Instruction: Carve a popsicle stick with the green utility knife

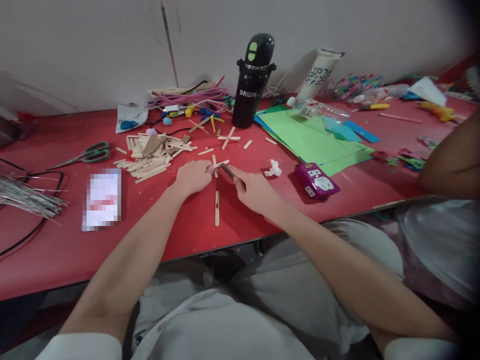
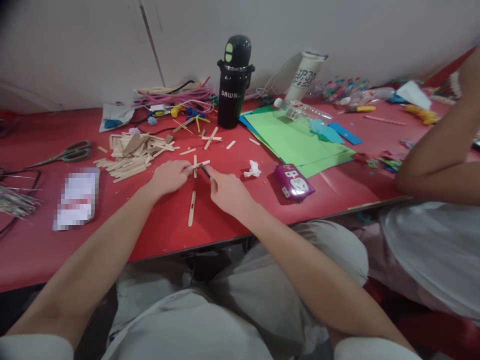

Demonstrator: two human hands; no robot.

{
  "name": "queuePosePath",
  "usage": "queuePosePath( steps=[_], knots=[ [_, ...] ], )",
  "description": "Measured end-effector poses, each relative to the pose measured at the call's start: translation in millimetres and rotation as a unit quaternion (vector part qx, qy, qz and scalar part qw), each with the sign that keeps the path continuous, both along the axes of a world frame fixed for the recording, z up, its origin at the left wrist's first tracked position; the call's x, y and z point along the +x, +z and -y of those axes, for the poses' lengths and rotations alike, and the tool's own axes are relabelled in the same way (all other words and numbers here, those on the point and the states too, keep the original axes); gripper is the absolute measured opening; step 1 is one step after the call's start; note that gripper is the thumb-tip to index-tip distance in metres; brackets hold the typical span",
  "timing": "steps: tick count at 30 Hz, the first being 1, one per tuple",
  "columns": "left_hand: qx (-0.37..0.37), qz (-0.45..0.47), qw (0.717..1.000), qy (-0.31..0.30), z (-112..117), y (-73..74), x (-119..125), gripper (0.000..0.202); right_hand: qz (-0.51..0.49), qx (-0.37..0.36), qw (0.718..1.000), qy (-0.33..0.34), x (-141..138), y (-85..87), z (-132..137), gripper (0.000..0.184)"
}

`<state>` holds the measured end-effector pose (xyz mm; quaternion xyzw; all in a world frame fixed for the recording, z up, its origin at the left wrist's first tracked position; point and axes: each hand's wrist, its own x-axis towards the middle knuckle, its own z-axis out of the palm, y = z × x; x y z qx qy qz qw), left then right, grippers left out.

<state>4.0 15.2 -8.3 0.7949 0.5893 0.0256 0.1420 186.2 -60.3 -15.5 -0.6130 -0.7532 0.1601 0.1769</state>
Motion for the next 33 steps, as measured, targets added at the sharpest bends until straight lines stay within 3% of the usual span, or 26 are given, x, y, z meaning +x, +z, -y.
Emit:
queuePosePath(
  steps=[24, 33],
  knots=[
    [-0.001, 0.005, 1.000, -0.001, 0, 1.0, 0, 0.034, 0.032, 0.001, 0.999, -0.004, 1, 3.3, 0, 0.058],
    [0.005, 0.004, 1.000, 0.000, 0, 0.0, 0, 0.032, 0.082, -0.022, 0.996, -0.004, -5, 11.7, 3, 0.060]
  ],
)
